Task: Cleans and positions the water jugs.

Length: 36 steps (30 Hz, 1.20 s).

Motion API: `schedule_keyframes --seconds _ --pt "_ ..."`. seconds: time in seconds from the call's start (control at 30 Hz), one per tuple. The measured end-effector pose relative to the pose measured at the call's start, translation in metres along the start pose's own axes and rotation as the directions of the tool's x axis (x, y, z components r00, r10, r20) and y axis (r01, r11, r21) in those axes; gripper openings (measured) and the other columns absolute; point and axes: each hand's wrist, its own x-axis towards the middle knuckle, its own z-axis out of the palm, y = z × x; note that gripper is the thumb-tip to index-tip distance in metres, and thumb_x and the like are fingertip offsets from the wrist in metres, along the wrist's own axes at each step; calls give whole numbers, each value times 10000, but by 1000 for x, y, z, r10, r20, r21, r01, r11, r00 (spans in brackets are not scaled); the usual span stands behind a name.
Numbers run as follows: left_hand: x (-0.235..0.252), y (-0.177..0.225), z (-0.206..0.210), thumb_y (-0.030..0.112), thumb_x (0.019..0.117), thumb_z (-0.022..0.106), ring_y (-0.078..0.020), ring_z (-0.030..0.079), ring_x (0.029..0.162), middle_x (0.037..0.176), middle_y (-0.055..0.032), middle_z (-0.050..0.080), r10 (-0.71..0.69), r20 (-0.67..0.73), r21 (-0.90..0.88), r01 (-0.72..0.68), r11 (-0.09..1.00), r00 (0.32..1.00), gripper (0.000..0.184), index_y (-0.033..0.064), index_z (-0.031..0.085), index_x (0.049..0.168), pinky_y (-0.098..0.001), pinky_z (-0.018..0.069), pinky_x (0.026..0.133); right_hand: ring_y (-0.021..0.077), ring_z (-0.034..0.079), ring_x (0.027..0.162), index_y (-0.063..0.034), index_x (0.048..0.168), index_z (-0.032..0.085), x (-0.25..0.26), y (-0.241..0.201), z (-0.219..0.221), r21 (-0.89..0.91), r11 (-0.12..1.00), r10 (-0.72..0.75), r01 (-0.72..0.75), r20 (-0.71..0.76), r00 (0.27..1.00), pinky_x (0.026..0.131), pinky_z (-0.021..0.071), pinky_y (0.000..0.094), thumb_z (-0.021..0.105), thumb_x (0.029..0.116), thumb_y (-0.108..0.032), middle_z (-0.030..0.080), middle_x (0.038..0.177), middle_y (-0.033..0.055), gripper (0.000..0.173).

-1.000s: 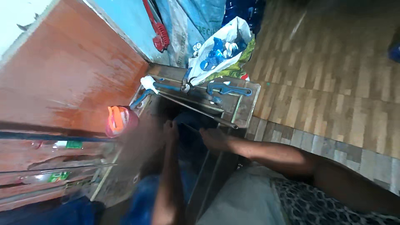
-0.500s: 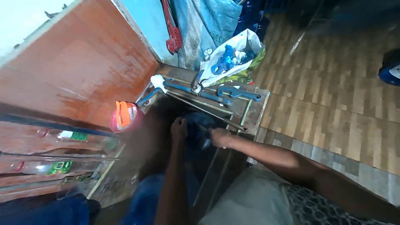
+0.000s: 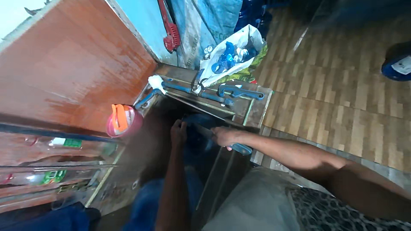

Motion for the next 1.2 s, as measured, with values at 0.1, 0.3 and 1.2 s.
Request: schedule_keyframes --seconds 0.1,0.3,1.2 --pt "0 2 0 193 1080 479 -318 626 945 1023 -226 636 -13 0 -20 13 1000 1000 281 -49 612 1137 -510 499 863 180 556 661 -39 1393 463 2 -8 -6 -115 993 -6 4 -16 1000 617 495 341 478 1081 -153 557 921 126 333" --pt "0 -2 3 145 1062 494 -344 592 1105 1244 -262 566 6 -44 -62 -9 998 999 262 -67 585 1187 -502 491 945 362 664 971 26 1411 491 6 -12 -2 -343 939 -4 4 0 1000 807 539 524 553 1018 -64 628 1180 256 408" --pt "-1 2 1 163 1082 469 -286 603 898 990 -224 618 -65 -31 -27 64 998 997 278 -75 605 1132 -477 492 839 174 548 638 -10 1385 469 25 7 -22 -114 987 -101 110 81 992 592 488 335 446 1104 -204 555 888 126 343"
